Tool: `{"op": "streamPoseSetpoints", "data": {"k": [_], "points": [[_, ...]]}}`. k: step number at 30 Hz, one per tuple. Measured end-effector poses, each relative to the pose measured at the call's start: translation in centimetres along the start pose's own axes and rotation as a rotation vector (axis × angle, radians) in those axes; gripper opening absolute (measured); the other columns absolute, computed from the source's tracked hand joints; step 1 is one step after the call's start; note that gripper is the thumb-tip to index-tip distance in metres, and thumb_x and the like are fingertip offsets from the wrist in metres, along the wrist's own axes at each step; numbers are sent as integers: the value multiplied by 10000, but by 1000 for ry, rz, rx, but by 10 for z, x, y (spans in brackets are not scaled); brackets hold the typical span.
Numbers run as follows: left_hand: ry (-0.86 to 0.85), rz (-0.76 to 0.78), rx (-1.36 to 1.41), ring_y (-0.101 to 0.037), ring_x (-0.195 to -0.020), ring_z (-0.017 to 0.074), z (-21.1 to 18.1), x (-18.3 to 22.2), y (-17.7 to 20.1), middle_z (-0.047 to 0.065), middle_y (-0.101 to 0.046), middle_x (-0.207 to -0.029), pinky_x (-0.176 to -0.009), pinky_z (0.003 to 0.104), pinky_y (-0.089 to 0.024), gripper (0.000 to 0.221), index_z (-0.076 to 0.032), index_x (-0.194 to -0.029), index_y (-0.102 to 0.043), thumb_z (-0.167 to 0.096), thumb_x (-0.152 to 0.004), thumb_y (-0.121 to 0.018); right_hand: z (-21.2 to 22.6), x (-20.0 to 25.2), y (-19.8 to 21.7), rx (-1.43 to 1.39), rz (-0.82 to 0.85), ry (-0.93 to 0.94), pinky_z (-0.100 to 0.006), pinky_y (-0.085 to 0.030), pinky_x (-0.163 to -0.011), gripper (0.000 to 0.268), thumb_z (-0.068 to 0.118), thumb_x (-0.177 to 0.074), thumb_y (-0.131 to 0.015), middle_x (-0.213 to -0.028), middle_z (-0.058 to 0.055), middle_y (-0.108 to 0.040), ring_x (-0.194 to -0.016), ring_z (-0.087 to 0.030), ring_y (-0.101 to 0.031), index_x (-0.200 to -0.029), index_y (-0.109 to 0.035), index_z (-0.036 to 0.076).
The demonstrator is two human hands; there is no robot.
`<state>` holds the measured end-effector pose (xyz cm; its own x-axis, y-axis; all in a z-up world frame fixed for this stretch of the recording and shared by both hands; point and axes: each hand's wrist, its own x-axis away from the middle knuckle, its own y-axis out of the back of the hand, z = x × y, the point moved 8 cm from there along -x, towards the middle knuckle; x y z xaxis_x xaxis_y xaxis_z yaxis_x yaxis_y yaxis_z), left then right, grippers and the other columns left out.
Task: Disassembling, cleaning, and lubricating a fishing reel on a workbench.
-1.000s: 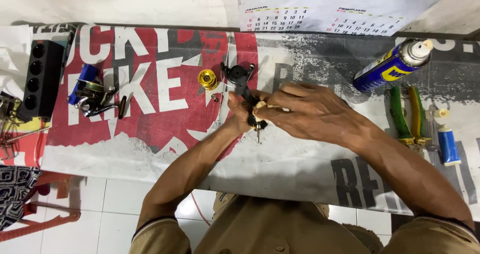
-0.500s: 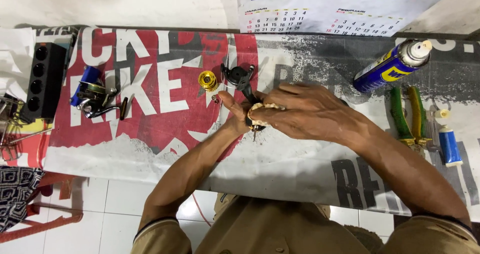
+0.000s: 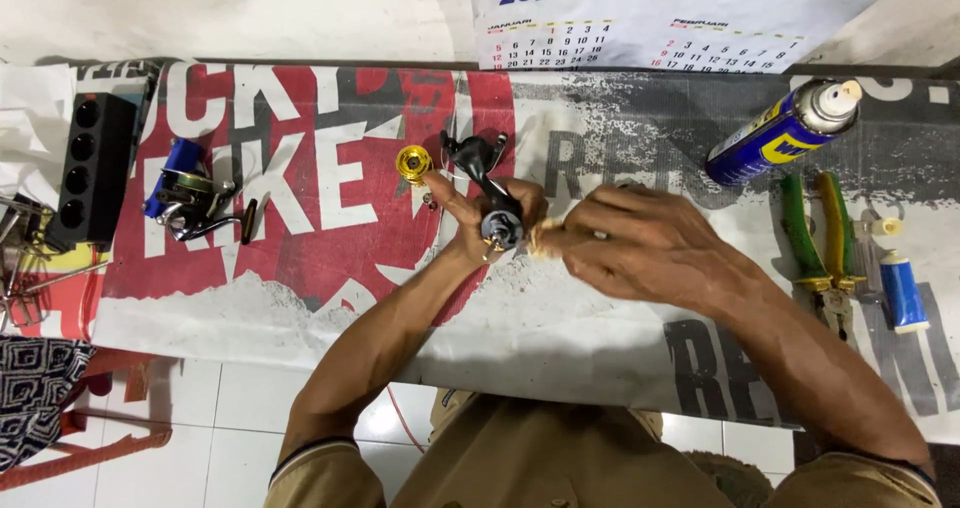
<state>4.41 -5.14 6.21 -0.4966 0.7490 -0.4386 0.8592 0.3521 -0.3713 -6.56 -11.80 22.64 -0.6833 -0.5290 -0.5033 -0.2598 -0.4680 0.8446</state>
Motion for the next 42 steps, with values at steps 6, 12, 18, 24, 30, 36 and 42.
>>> {"op": "streamPoseSetpoints", "data": {"k": [6,12,18,24,30,36,42], "points": [[11,-123,121,-635,-612,138,-3,17,6,70,-629,-674,-576,261,-532,1149,-5,-882,-642,-983,-766,-49,6,-21,12,71,-244,-9,-294,-525,-600,162,151,-1015,-617,-859,-11,-653,-700,-192,-601,-969,-772,160],[-62,-118,-26,-547,-517,162,-48,-3,-12,76,-554,-594,-511,279,-461,962,-37,-780,-546,-900,-835,-126,17,-24,-11,198,-193,21,-291,-553,-565,135,198,-956,-691,-889,-27,-693,-770,-187,-652,-1038,-794,168],[-154,-124,-192,-441,-403,188,-87,-17,-40,82,-464,-498,-433,301,-377,799,-75,-658,-431,-800,-918,-217,26,-2,-22,329,-290,69,-292,-542,-576,157,142,-979,-631,-934,-48,-663,-800,-221,-648,-1051,-770,123],[-55,-170,-54,-451,-365,180,-25,-10,-4,84,-421,-456,-368,280,-378,1074,-88,-576,-426,-940,-676,221,20,5,-25,273,-394,94,-305,-535,-571,140,167,-995,-663,-889,-46,-672,-746,-224,-646,-929,-782,133],[-97,-207,28,-470,-332,180,-29,-13,-3,61,-415,-407,-349,280,-409,1086,-80,-586,-454,-971,-691,157,26,-7,-9,219,-385,184,-307,-497,-553,154,121,-953,-666,-775,-29,-590,-684,-218,-606,-806,-713,123],[-216,-172,-111,-460,-344,202,-70,-20,-25,74,-395,-460,-359,302,-375,1031,-38,-604,-476,-862,-809,107,3,6,-12,169,-447,95,-315,-518,-556,160,109,-932,-630,-753,-32,-585,-646,-222,-607,-843,-761,123],[-131,-201,0,-399,-347,145,-53,-18,-31,41,-371,-439,-350,252,-314,1006,-66,-624,-446,-904,-794,83,16,-8,-6,224,-479,86,-306,-510,-540,144,89,-945,-646,-793,-48,-611,-657,-223,-614,-887,-772,128]]}}
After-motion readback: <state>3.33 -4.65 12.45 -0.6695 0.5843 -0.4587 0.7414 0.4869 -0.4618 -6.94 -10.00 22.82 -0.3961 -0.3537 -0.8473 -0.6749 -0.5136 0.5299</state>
